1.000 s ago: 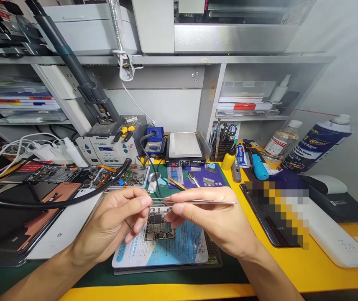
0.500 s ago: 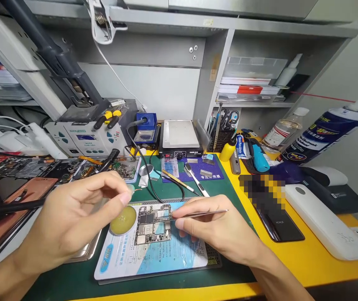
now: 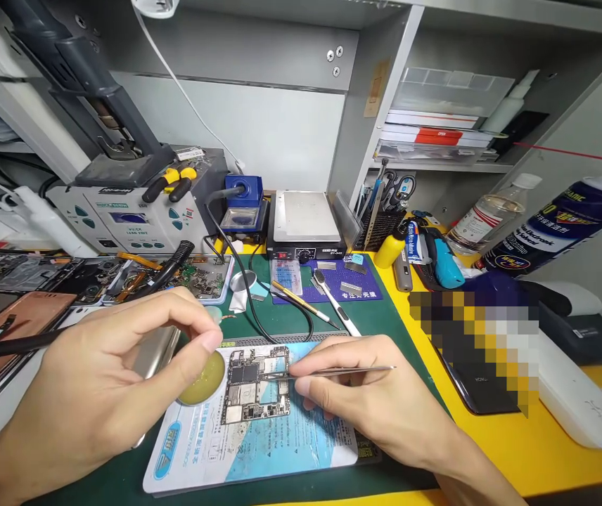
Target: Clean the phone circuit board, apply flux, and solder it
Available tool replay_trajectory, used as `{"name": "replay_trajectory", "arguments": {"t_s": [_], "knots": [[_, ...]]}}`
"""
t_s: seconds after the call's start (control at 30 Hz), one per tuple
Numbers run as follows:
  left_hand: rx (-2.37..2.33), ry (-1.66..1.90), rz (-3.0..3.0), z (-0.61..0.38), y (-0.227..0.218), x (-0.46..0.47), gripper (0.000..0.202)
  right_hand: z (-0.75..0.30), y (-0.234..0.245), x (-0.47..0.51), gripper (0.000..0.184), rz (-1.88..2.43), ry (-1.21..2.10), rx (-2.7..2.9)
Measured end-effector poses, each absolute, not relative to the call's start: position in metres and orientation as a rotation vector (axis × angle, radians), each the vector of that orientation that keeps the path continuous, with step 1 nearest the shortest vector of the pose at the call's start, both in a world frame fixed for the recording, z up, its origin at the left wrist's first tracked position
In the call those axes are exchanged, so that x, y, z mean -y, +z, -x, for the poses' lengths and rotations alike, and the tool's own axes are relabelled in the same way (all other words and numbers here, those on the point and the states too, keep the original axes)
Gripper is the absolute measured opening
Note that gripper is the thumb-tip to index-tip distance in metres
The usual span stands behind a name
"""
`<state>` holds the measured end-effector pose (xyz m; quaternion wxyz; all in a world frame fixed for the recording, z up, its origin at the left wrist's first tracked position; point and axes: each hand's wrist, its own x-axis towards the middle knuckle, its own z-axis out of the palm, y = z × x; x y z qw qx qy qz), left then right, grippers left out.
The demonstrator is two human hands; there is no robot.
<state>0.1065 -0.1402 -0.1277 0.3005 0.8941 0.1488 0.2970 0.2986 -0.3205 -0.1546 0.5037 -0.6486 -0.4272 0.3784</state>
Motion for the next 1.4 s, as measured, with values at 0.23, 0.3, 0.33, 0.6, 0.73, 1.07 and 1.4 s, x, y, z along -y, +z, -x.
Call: {"name": "replay_trajectory", "arguments": {"t_s": [0.23,0.3,0.33,0.6,0.73,1.07,1.4], "knots": [[-0.411,0.781,-2.374,-0.104,-0.130,0.141,0.012,-0.300,-0.155,0.322,0.013,1.572,0.897,1.061],[-0.408,0.781,-2.378,-0.104,-0.130,0.141,0.011,-0.300,-0.154,0.321,0.013,1.558,0.921,1.040],[-0.408,0.777,-2.380,-0.105,-0.130,0.141,0.011,-0.300,-0.155,0.321,0.012,1.554,0.930,1.030],[-0.419,0.744,-2.376,-0.107,-0.130,0.140,0.012,-0.299,-0.154,0.321,0.010,1.568,0.923,1.027],[-0.441,0.729,-2.349,-0.107,-0.133,0.140,0.010,-0.299,-0.154,0.322,0.010,1.559,0.935,1.019],[-0.454,0.614,-2.364,-0.112,-0.140,0.139,0.008,-0.299,-0.155,0.321,0.010,1.564,1.006,0.948],[-0.314,0.280,-2.614,-0.105,-0.134,0.136,0.008,-0.299,-0.154,0.321,0.015,1.576,1.032,0.931]]}}
